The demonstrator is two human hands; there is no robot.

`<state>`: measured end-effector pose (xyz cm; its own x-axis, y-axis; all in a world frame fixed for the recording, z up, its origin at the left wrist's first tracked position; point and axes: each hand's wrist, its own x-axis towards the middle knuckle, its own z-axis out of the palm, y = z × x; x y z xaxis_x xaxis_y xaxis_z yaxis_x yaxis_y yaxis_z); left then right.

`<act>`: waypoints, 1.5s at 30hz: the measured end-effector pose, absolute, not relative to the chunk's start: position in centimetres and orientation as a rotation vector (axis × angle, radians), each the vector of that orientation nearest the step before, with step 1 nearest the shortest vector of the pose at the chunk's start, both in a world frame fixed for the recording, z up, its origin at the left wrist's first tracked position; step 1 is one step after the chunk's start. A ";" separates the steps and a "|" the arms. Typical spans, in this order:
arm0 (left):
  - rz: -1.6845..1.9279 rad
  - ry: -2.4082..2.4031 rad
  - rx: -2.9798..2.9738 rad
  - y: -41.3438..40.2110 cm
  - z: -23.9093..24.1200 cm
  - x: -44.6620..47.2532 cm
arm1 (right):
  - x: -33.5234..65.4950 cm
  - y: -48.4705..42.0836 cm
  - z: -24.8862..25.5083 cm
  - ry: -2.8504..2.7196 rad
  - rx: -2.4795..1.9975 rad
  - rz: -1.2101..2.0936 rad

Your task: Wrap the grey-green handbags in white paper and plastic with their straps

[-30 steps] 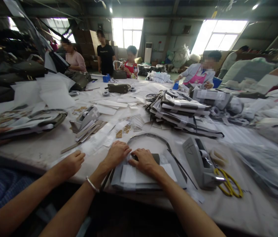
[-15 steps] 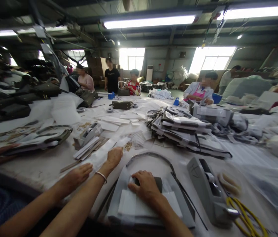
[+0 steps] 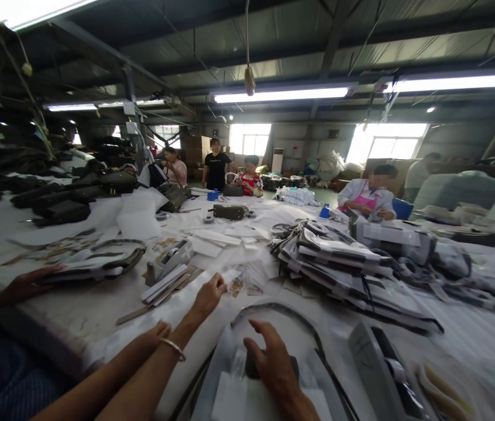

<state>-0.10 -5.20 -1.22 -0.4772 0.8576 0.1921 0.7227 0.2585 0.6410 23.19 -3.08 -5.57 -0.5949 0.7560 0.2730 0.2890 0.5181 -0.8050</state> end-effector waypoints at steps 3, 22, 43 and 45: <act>1.246 2.093 1.542 -7.0 0.5 1.3 | 22.2 -2.3 -3.4 -2.012 -0.830 1.036; 1.563 1.942 1.789 -11.9 1.3 6.7 | 19.2 -5.3 -0.8 -1.639 -0.654 1.936; 1.705 1.317 0.906 -9.5 1.6 5.2 | 21.6 -5.4 1.5 -1.193 -0.751 2.054; 1.697 1.339 0.931 -9.5 1.3 4.8 | 21.8 -5.1 1.7 -1.196 -0.768 2.047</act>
<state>4.82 -9.52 1.27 -0.4385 0.8949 0.0828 -0.1275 -0.1531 0.9800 21.79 -5.14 1.70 -0.6256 0.7626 -0.1644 -0.2310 -0.3824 -0.8947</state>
